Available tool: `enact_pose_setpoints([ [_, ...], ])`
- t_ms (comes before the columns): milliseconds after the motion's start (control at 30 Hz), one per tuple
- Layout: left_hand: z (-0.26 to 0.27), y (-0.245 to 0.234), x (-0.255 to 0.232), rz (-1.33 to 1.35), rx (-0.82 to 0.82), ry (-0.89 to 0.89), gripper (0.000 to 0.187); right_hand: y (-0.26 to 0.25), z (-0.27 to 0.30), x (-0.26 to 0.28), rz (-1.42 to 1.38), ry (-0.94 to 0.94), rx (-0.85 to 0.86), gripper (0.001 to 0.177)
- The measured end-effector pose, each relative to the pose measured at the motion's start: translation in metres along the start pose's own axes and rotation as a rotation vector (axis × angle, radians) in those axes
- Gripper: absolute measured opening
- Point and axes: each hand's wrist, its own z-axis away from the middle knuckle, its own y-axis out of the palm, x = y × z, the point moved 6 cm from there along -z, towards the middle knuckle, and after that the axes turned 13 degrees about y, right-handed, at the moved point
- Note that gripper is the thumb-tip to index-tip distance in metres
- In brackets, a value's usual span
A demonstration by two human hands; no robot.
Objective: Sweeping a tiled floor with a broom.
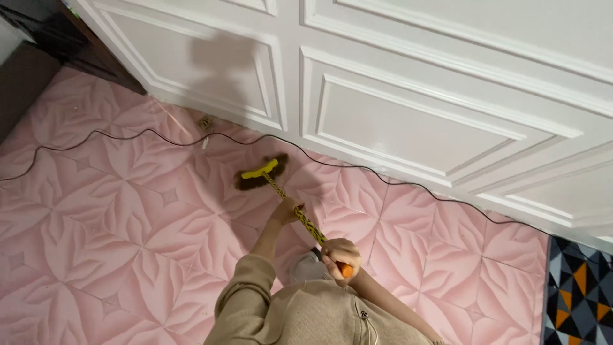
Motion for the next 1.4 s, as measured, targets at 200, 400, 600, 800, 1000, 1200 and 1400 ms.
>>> enact_pose_setpoints([
  [200,-0.031,-0.058,-0.022,0.184,-0.106,-0.082,0.013,-0.027,-0.028,-0.022,-0.025,0.031,0.014,0.024],
  [400,-0.041,-0.064,-0.075,0.362,-0.009,-0.126,0.028,-0.014,-0.166,0.125,0.228,0.166,-0.015,0.034],
  [600,-0.042,-0.107,-0.147,0.102,-0.036,-0.052,0.035,-0.015,-0.200,0.103,0.019,0.286,-0.051,0.035],
  [800,-0.005,-0.098,-0.080,0.203,-0.128,0.170,0.028,0.037,-0.219,0.072,0.022,0.140,0.042,0.037],
  [1000,0.025,-0.163,0.018,-0.002,-0.101,0.167,0.018,0.101,-0.185,-0.029,0.152,0.083,-0.043,0.033],
  [1200,0.061,-0.163,0.150,-0.030,-0.060,-0.022,0.014,0.145,-0.158,-0.095,0.079,0.074,-0.005,0.034],
  [1400,0.048,-0.217,0.139,-0.116,-0.088,0.214,0.010,0.137,-0.066,-0.178,0.157,0.129,-0.081,0.037],
])
